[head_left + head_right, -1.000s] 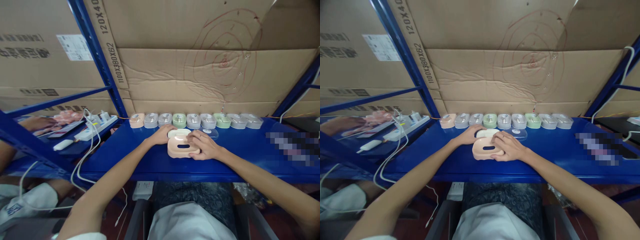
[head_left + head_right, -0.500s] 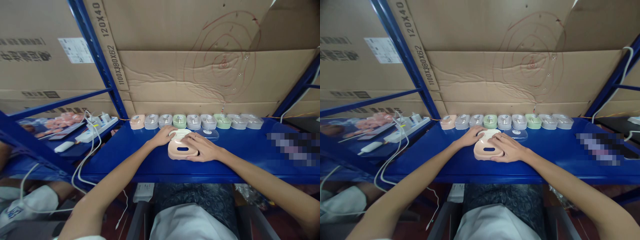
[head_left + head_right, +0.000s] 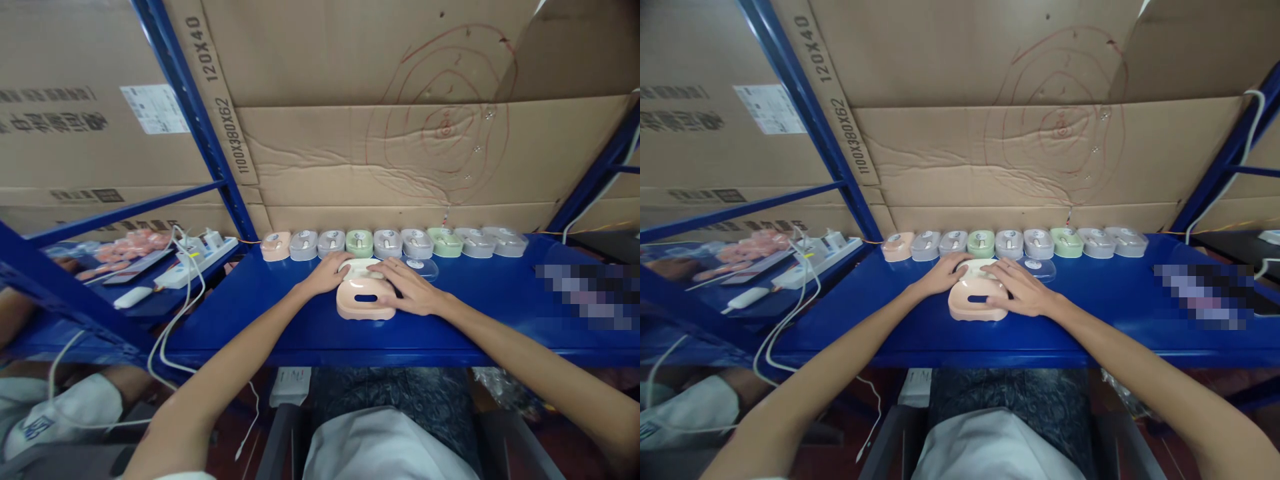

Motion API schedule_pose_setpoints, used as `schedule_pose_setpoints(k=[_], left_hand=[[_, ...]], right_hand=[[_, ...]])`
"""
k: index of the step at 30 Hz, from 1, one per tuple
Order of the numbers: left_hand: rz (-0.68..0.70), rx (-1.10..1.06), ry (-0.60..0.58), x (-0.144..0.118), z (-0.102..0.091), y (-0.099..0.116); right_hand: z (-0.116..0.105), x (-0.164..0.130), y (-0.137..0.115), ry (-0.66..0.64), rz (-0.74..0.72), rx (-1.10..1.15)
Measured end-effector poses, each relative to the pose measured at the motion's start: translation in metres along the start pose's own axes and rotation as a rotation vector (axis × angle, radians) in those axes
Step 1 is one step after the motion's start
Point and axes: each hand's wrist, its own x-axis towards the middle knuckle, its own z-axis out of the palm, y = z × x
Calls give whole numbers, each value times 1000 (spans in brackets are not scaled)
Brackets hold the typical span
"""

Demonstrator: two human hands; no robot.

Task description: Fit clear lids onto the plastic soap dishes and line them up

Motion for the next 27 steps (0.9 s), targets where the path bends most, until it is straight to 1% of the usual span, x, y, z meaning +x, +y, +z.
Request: schedule_pose_setpoints(k=[3, 5, 7, 9, 11, 13, 15, 27], left_hand=[[-10, -9, 1, 1, 0, 0], [-23, -8, 8, 1, -1, -1], [-34, -3, 18, 1, -1, -1], [-37, 7, 22, 1, -1, -1], [-36, 30, 16, 1, -1, -1], [-29, 59, -1, 0, -2, -1], [-20, 82, -14, 0, -2, 0], [-4, 80, -24, 0, -4, 3]], right_hand=[[-6, 1, 10, 122, 71, -33], [-10, 1, 20, 187, 125, -122], [-10, -1, 32, 210, 192, -234], [-8, -4, 44, 176, 261, -326], [-4, -7, 53, 92, 327, -377], [0, -8, 58, 12, 379, -395], [3, -9, 60, -28, 402, -393], [4, -8, 57, -39, 388, -378]])
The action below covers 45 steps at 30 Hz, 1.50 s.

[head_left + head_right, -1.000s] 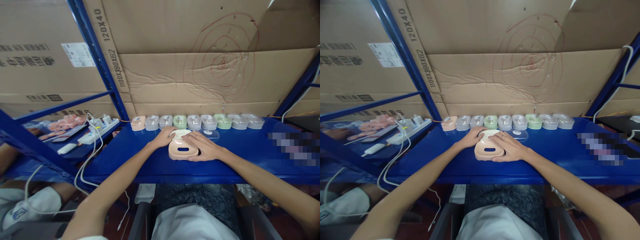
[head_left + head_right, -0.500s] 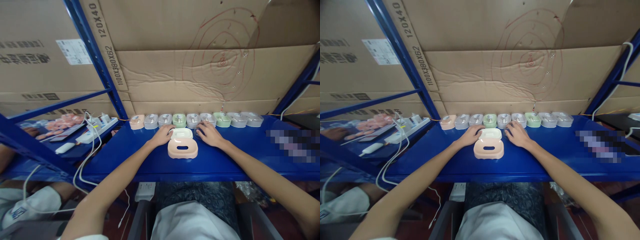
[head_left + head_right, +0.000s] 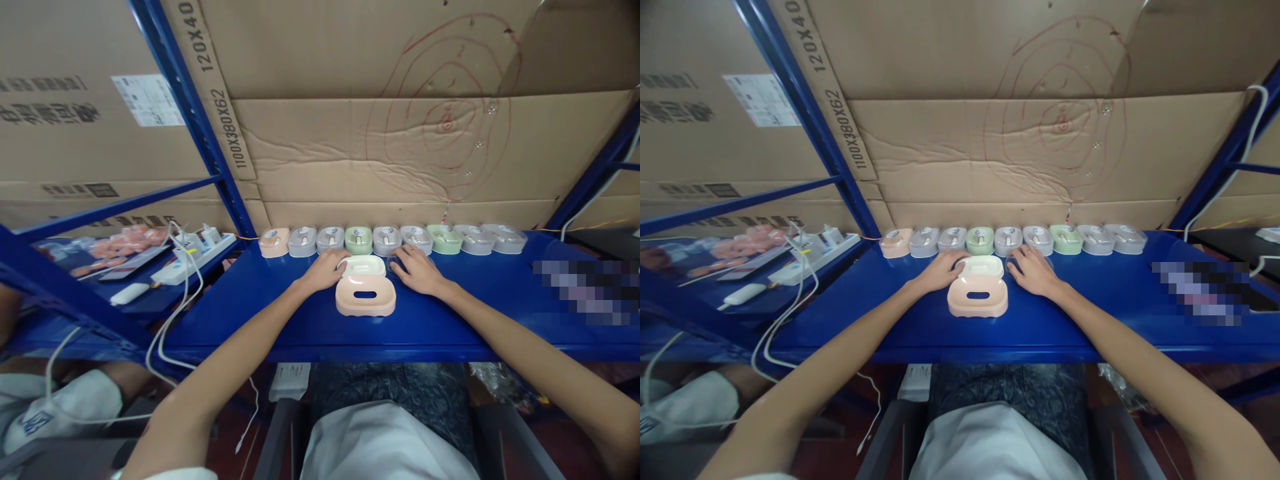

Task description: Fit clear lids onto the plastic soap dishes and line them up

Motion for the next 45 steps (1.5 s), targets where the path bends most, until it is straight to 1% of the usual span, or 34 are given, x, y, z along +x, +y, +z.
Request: schedule_pose_setpoints(k=[16, 30, 45], left_hand=[[-3, 20, -8, -1, 0, -1], [2, 12, -12, -1, 0, 0], [4, 38, -23, -1, 0, 0]], right_hand=[[1, 0, 1, 5, 1, -11], [-2, 0, -2, -1, 1, -6], [1, 0, 1, 13, -10, -18]])
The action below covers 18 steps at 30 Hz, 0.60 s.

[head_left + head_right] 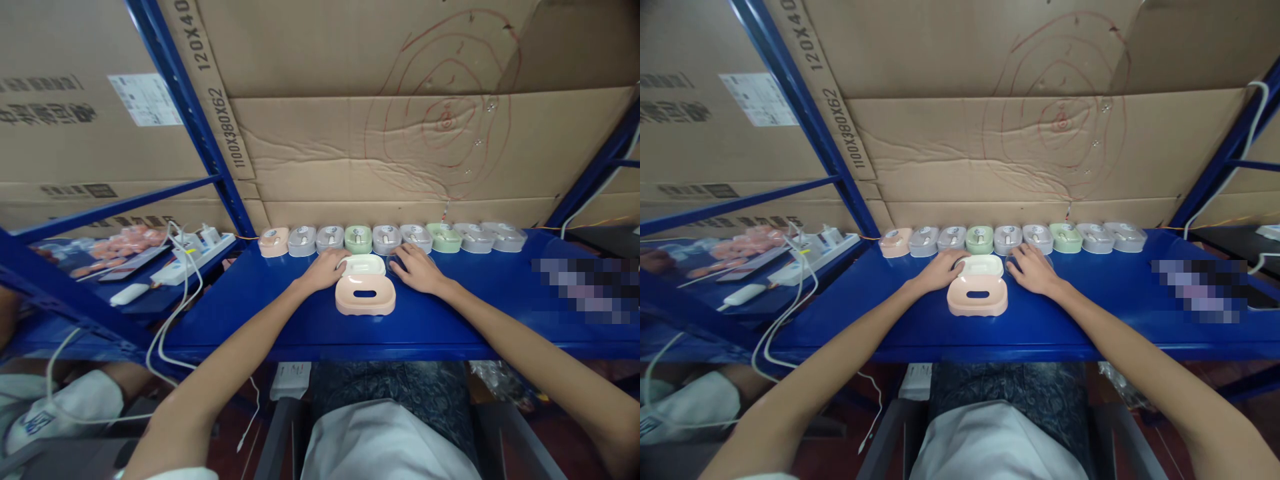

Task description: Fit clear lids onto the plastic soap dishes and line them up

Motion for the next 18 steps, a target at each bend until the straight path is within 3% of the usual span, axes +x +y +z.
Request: schedule_pose_setpoints(k=[12, 15, 18], left_hand=[[8, -5, 3, 0, 1, -2], [12, -3, -1, 0, 1, -1], [8, 0, 4, 0, 1, -1]], right_hand=[[-8, -1, -7, 3, 2, 3], [-18, -4, -17, 77, -85, 128], [-27, -8, -31, 129, -267, 302]])
